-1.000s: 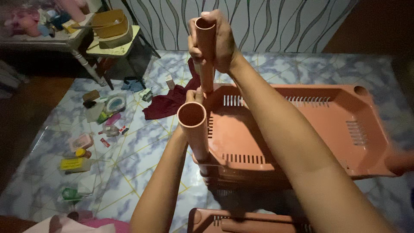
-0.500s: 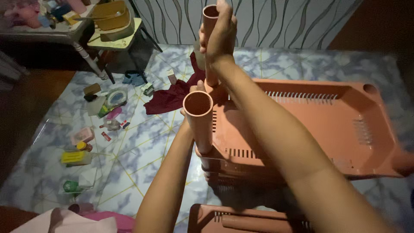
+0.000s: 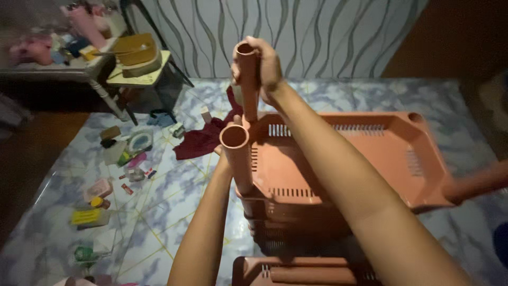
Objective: The person assembles a multi-tiered plastic storage rack by inserting cylindrical legs into the corners of the trays and stacking them. They handle the trays and legs by hand, aligning and pressing the components together to form a stable structure.
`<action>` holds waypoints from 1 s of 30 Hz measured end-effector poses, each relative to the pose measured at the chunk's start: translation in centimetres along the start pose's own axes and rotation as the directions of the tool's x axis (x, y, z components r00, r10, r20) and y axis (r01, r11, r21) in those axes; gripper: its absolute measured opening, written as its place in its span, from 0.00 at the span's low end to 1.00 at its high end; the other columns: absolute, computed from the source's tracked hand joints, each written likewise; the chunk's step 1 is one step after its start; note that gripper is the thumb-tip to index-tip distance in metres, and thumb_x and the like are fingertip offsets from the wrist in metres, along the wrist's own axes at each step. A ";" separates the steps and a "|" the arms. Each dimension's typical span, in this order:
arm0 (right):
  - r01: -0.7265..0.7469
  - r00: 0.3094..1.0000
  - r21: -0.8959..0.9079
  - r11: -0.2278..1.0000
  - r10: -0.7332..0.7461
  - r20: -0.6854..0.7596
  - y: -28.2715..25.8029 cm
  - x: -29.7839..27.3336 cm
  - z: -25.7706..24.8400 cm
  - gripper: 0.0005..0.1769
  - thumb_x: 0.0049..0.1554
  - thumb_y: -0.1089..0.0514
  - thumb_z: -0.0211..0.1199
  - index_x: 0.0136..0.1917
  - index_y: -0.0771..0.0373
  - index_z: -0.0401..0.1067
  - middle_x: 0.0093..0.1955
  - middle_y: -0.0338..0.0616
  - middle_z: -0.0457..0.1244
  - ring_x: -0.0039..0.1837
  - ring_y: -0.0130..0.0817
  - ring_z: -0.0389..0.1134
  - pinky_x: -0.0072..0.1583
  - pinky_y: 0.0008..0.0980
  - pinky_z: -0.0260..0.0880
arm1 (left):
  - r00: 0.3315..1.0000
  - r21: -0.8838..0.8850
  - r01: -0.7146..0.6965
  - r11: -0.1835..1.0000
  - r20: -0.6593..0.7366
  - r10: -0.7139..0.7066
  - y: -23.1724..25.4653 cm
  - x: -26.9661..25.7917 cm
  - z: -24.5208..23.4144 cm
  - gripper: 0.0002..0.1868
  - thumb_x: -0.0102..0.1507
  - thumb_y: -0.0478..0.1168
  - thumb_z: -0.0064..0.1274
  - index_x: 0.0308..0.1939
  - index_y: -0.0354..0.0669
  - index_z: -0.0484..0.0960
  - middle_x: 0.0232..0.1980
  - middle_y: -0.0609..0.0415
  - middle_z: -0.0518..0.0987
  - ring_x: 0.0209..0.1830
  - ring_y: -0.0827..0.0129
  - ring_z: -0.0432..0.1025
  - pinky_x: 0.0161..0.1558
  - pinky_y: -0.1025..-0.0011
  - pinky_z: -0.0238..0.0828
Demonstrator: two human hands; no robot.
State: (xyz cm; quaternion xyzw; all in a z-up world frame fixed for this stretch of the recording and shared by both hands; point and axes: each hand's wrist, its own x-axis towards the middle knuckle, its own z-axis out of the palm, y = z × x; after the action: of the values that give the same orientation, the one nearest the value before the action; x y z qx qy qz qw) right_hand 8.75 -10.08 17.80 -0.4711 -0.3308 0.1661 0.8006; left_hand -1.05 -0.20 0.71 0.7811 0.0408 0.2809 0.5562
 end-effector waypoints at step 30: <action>-0.053 0.988 0.149 0.987 0.074 -0.134 1.7 2.2 0.5 0.27 0.61 0.34 0.49 0.38 0.59 0.63 0.28 0.41 0.57 0.29 0.34 0.60 0.35 0.37 0.61 | 0.955 0.067 0.137 0.988 0.255 -0.149 5.1 0.3 -1.6 0.26 0.74 0.58 0.33 0.47 0.39 0.77 0.42 0.54 0.77 0.40 0.74 0.69 0.44 0.69 0.70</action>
State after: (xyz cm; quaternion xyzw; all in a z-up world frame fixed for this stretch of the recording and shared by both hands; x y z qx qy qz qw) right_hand 10.06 -7.60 17.30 -0.4324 -0.2461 0.1819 0.8482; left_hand -2.83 -0.70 5.75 0.8194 0.0311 0.1343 0.5564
